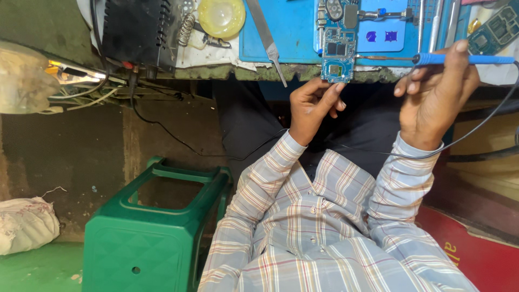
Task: The person sits at a low repair bench and solders a phone motherboard held against the bench edge. They first clean the board with a brush, then use a soldering iron on the board's components, steadying the board with the other hand and repositioning it between soldering passes.
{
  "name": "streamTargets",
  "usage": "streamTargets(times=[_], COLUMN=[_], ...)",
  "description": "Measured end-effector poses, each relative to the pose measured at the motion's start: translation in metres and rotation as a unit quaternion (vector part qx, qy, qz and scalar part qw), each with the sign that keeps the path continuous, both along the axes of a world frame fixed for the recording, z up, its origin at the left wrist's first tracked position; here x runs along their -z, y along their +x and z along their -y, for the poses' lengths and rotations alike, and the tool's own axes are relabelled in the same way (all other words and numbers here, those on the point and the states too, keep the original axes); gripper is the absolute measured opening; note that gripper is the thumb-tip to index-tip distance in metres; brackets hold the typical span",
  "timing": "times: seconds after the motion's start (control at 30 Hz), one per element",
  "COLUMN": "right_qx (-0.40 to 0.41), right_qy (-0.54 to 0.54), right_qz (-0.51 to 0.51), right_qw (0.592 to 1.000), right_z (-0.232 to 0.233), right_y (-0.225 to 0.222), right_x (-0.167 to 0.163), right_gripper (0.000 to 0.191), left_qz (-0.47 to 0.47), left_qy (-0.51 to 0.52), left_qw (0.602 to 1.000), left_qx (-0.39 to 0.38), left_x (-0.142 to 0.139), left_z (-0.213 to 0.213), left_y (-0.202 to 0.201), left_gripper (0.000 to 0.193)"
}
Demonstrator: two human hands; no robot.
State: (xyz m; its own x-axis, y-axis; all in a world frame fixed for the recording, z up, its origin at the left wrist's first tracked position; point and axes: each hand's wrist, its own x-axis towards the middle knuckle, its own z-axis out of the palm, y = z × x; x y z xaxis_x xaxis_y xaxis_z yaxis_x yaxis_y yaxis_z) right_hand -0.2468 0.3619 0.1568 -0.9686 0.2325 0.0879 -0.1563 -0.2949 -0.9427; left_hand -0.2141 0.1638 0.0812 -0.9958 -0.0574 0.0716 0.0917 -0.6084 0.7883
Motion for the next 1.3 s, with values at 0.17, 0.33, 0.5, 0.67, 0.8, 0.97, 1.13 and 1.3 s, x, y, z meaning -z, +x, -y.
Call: streamTargets(times=[0.17, 0.33, 0.5, 0.67, 0.8, 0.97, 1.13, 1.3], right_qx=[0.019, -0.005, -0.002, -0.011, -0.011, -0.015, -0.030, -0.032], right_qy=[-0.029, -0.018, -0.021, 0.011, 0.052, 0.096, 0.150, 0.204], right_qz=[0.025, 0.005, 0.009, -0.018, -0.035, -0.058, -0.106, -0.151], right_qw=[0.999, 1.000, 1.000, 1.000, 0.998, 0.994, 0.982, 0.967], right_z=[0.000, -0.001, -0.002, 0.001, 0.006, 0.016, 0.029, 0.034], right_y=[0.001, 0.002, 0.006, 0.018, 0.027, 0.031, 0.033, 0.036], right_x=[0.006, 0.009, 0.012, 0.005, -0.003, -0.008, -0.010, -0.010], right_gripper=[0.040, 0.043, 0.049, 0.049, 0.044, 0.038, 0.039, 0.041], left_qz=[0.001, 0.002, 0.051, 0.053, 0.063, 0.084, 0.108, 0.112], left_qy=[0.000, 0.000, -0.021, -0.011, -0.021, -0.001, 0.045, 0.066], left_qw=[1.000, 1.000, 0.998, 0.998, 0.997, 0.996, 0.993, 0.991], left_qx=[0.001, 0.003, -0.007, -0.020, -0.035, -0.032, -0.022, -0.011], left_x=[0.000, -0.001, -0.006, -0.012, -0.014, -0.007, 0.004, 0.010], left_z=[0.000, 0.001, -0.002, -0.003, -0.004, -0.008, -0.010, -0.008], left_y=[0.000, 0.000, 0.003, 0.003, 0.007, 0.010, 0.007, 0.007], left_gripper=[0.016, 0.016, 0.015, 0.014, 0.016, 0.020, 0.022, 0.025])
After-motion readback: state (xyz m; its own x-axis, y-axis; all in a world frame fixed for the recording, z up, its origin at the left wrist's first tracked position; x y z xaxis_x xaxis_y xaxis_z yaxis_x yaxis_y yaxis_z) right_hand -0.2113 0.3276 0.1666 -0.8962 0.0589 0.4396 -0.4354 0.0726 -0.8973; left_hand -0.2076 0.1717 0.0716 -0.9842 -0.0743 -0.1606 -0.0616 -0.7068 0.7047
